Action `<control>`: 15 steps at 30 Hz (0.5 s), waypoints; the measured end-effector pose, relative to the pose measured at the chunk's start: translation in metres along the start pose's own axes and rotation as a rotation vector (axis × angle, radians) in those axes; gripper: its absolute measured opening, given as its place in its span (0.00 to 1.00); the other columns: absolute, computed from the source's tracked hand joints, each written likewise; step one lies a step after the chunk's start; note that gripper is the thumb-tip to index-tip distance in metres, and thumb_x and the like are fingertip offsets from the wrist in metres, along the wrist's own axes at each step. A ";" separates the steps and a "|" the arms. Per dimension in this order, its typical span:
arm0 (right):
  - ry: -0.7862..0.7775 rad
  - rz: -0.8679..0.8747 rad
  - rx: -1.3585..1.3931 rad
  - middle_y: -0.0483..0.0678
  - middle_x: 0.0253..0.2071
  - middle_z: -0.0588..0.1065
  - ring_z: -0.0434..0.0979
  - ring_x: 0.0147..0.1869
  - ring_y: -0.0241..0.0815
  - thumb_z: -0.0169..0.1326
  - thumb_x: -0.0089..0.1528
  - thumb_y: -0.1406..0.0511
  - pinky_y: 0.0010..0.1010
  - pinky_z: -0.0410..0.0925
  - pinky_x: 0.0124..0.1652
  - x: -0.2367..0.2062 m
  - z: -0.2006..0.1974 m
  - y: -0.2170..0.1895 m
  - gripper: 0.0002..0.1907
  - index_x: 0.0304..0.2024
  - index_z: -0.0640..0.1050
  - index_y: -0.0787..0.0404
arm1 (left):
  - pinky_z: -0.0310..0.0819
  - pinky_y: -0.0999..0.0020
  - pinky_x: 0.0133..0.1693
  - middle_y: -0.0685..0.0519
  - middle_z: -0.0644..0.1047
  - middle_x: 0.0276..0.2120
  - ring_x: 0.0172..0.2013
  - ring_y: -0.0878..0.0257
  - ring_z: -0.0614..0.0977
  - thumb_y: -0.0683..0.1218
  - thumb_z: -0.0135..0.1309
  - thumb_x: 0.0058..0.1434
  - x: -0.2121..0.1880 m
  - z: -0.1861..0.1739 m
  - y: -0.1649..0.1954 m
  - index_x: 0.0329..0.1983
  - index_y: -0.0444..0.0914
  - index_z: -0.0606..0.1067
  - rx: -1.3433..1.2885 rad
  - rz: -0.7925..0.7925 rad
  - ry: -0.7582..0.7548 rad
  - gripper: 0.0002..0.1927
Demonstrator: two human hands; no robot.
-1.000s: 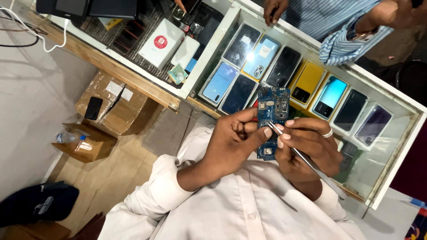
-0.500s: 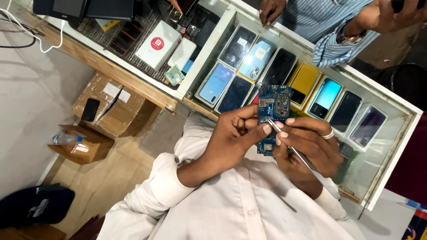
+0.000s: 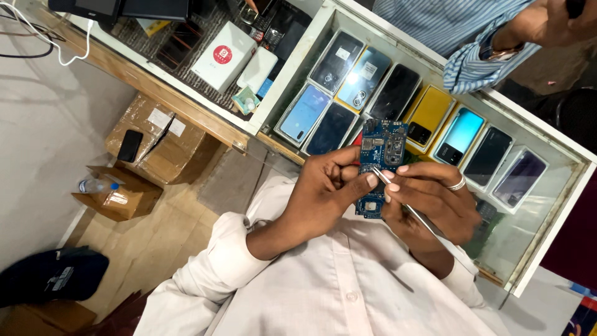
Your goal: The person coils a white USB cable and places it on the counter, then handles a small box and a yellow packet. They pick up a black tablet and connect the cable, then use a metal tool to probe and adjust components on a blue circuit board.
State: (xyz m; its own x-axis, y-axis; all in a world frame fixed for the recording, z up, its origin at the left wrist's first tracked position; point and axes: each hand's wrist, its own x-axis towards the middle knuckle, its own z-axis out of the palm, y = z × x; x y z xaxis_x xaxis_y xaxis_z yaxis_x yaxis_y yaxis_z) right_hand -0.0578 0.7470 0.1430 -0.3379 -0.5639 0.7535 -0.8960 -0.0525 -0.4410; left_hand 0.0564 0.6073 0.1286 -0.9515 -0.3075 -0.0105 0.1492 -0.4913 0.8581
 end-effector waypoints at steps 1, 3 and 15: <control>-0.004 -0.007 -0.002 0.50 0.35 0.81 0.82 0.48 0.46 0.65 0.58 0.77 0.33 0.76 0.44 0.000 0.000 0.001 0.11 0.38 0.79 0.61 | 0.68 0.81 0.38 0.56 0.81 0.34 0.36 0.79 0.73 0.37 0.53 0.75 0.001 0.000 0.000 0.62 0.26 0.74 0.011 0.003 0.001 0.15; -0.015 -0.015 -0.009 0.50 0.36 0.81 0.82 0.48 0.47 0.65 0.58 0.77 0.34 0.75 0.45 0.001 -0.001 0.004 0.11 0.38 0.79 0.61 | 0.65 0.82 0.37 0.58 0.78 0.31 0.33 0.79 0.71 0.37 0.52 0.74 0.002 0.001 0.000 0.63 0.27 0.73 0.041 0.009 0.002 0.16; -0.038 0.030 0.034 0.50 0.36 0.81 0.82 0.48 0.47 0.65 0.59 0.77 0.30 0.75 0.42 -0.003 -0.006 0.011 0.10 0.39 0.79 0.61 | 0.59 0.82 0.33 0.62 0.70 0.26 0.30 0.80 0.65 0.37 0.53 0.73 0.008 0.003 -0.006 0.57 0.26 0.76 0.071 -0.041 0.021 0.13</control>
State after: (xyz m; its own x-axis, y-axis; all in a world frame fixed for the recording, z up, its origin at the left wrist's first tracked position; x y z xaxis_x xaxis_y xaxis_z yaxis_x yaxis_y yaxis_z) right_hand -0.0686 0.7527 0.1386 -0.3526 -0.5963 0.7212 -0.8750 -0.0630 -0.4799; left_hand 0.0470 0.6100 0.1249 -0.9506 -0.3054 -0.0560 0.0905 -0.4448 0.8910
